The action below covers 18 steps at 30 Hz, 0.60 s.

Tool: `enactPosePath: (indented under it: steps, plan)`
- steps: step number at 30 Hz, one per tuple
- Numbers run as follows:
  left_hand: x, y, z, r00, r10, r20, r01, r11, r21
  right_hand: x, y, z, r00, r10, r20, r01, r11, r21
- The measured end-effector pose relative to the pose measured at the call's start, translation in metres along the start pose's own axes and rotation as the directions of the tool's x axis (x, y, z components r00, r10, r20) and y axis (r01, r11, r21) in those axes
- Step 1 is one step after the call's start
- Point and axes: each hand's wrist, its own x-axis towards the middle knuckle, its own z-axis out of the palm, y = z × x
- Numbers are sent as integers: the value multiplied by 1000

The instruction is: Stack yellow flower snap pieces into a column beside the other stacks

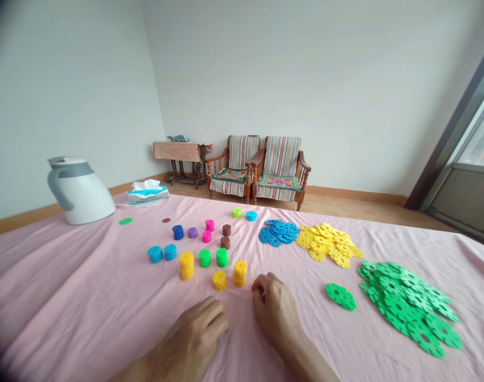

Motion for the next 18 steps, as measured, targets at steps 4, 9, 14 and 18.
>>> enactPosePath:
  steps: [4, 9, 14, 18]
  plan:
    - [5, 6, -6, 999, 30, 32, -32, 998, 50, 0, -3, 5, 999, 18, -38, -18, 1000, -14]
    - [18, 23, -7, 990, 126, 56, -131, 988, 85, -1, -5, 7, 993, 74, -91, -68, 996, 63]
    - [40, 39, 15, 942, 335, -14, -326, 925, 193, -4, 3, -8, 998, -54, -12, 55, 989, 138]
    - [63, 55, 33, 884, 464, -60, -437, 864, 250, -11, 19, -27, 992, -126, 15, 122, 981, 154]
